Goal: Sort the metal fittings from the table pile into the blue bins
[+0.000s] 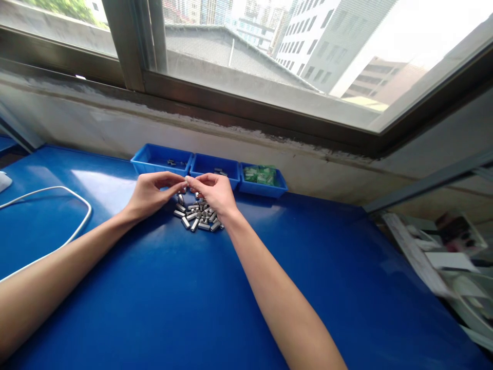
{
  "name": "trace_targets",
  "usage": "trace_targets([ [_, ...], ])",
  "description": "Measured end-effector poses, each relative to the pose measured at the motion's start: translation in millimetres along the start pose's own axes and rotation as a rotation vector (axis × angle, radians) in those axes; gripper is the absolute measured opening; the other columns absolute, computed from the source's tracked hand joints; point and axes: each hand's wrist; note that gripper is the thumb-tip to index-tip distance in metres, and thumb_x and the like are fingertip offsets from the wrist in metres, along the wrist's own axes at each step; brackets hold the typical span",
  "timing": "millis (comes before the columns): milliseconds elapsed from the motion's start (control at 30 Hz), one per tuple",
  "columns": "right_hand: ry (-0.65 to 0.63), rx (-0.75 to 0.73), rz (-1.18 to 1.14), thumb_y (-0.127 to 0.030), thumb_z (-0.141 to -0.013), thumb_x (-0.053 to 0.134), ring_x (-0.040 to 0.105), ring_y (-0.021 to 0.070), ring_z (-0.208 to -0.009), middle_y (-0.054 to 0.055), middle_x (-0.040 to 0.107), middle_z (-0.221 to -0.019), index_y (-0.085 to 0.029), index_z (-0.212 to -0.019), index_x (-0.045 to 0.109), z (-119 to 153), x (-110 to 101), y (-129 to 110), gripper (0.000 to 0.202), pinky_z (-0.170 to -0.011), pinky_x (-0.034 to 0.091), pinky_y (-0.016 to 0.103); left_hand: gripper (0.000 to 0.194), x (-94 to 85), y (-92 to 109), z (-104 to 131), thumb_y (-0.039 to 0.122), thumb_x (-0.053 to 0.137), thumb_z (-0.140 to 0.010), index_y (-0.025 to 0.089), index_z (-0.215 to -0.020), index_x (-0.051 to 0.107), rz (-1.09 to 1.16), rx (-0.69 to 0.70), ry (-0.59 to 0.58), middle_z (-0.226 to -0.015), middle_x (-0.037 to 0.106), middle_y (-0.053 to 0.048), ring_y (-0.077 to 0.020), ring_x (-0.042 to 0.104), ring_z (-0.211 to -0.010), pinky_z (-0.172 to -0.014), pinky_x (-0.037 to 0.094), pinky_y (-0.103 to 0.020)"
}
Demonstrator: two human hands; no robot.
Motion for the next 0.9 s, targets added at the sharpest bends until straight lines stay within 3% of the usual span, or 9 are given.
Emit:
trace_targets([
  [100, 0.028, -0.168, 0.331, -0.047, -0.082, 0.074, 0.070, 0.0171, -0.072, 0.006, 0.076, -0.078, -0.017, -0.080, 0.075, 1, -9, -7, 0.031, -0.066, 0.051, 0.026, 0.035, -3.6, -3, -4, 0.046, 0.081, -0.078, 0.014, -0.092, 0.077, 0.124, -0.110, 0.151, -0.086, 0.079, -0.008, -0.0216, 0.076, -0.077, -0.076, 0.061, -0.030],
  [200, 0.001, -0.311, 0.675, -0.038, -0.086, 0.071, 0.070, 0.0173, -0.073, 0.004, 0.076, -0.078, -0.019, -0.077, 0.074, 2, -18, -12, 0.022, -0.069, 0.050, 0.026, 0.037, -6.3, -6, -8, 0.045, 0.085, -0.074, 0.013, -0.091, 0.075, 0.209, -0.143, 0.299, -0.086, 0.079, -0.009, -0.0229, 0.077, -0.080, -0.078, 0.063, -0.032],
  [333, -0.064, -0.300, 0.913, -0.031, -0.085, 0.070, 0.070, 0.0181, -0.076, 0.005, 0.076, -0.083, -0.021, -0.083, 0.075, 5, -23, -15, 0.012, -0.068, 0.049, 0.025, 0.043, -7.1, -9, -10, 0.041, 0.088, -0.069, 0.013, -0.099, 0.076, 0.298, -0.180, 0.394, -0.093, 0.080, -0.010, -0.0255, 0.077, -0.090, -0.086, 0.063, -0.036],
  [567, -0.144, -0.263, 1.087, -0.024, -0.080, 0.070, 0.070, 0.0188, -0.080, 0.004, 0.077, -0.087, -0.023, -0.088, 0.076, 8, -19, -17, 0.011, -0.067, 0.047, 0.024, 0.054, -4.3, -8, -8, 0.044, 0.085, -0.074, 0.013, -0.117, 0.073, 0.310, -0.178, 0.354, -0.106, 0.078, -0.012, -0.0267, 0.076, -0.099, -0.092, 0.062, -0.038],
  [733, -0.136, -0.279, 1.109, -0.015, -0.078, 0.066, 0.070, 0.0187, -0.082, 0.004, 0.077, -0.088, -0.022, -0.089, 0.075, 6, -17, -11, 0.016, -0.068, 0.045, 0.024, 0.039, -1.5, -1, -5, 0.046, 0.079, -0.081, 0.013, -0.101, 0.077, 0.191, -0.131, 0.258, -0.096, 0.079, -0.011, -0.0248, 0.077, -0.089, -0.085, 0.063, -0.033],
  [900, -0.097, -0.277, 1.128, -0.016, -0.079, 0.064, 0.071, 0.0204, -0.086, 0.006, 0.077, -0.090, -0.021, -0.088, 0.075, 5, -13, -5, 0.015, -0.071, 0.045, 0.026, 0.033, -1.5, 3, -2, 0.046, 0.075, -0.084, 0.014, -0.091, 0.076, 0.085, -0.119, 0.191, -0.087, 0.079, -0.008, -0.0227, 0.077, -0.080, -0.076, 0.062, -0.029],
])
Point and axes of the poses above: each hand's wrist, its own z-axis away from the middle knuckle, its own x-axis out of the palm, y = z × x
